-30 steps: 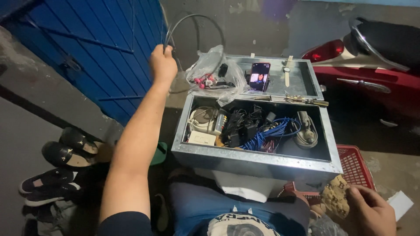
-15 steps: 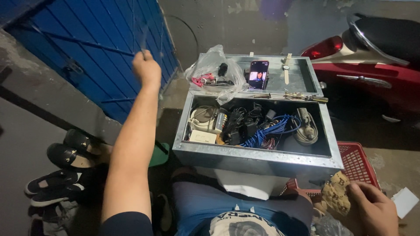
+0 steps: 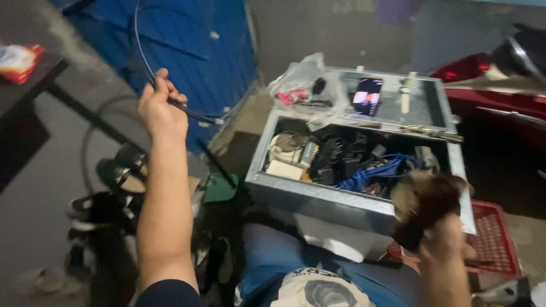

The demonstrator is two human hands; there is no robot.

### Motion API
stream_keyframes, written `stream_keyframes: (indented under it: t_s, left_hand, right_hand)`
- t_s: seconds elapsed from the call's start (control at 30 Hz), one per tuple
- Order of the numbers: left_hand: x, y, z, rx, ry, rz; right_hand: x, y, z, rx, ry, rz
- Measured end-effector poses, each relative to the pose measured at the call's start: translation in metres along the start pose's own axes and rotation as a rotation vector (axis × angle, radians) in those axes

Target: Cleaning and organizing electronic components like chargers and cables from a storage box using a cloth.

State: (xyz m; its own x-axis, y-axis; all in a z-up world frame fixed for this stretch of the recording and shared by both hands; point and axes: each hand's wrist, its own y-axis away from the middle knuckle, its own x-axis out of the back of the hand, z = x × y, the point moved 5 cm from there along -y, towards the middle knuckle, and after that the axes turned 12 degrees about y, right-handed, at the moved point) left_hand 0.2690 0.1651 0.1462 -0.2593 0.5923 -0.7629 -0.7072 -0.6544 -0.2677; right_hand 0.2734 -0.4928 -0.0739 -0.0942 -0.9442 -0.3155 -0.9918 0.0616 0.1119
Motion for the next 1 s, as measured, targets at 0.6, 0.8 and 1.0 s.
stream_keyframes:
  t_s: [0.6, 0.8, 1.0]
  left_hand:
    - [0.111, 0.245, 0.079, -0.222, -0.962, 0.102]
    - [0.051, 0.287, 0.112, -0.461, -1.411, 0.005]
    - [0.129, 0.284, 0.120, -0.274, -1.258, 0.230]
  right_hand:
    - [-0.506, 0.169, 0.073, -0.686, -0.278, -1.069]
    - [-0.531, 0.209, 0.097, -0.872, -0.145, -1.133]
    - [-0.527, 0.171, 0.126, -0.922, -0.151, -1.100]
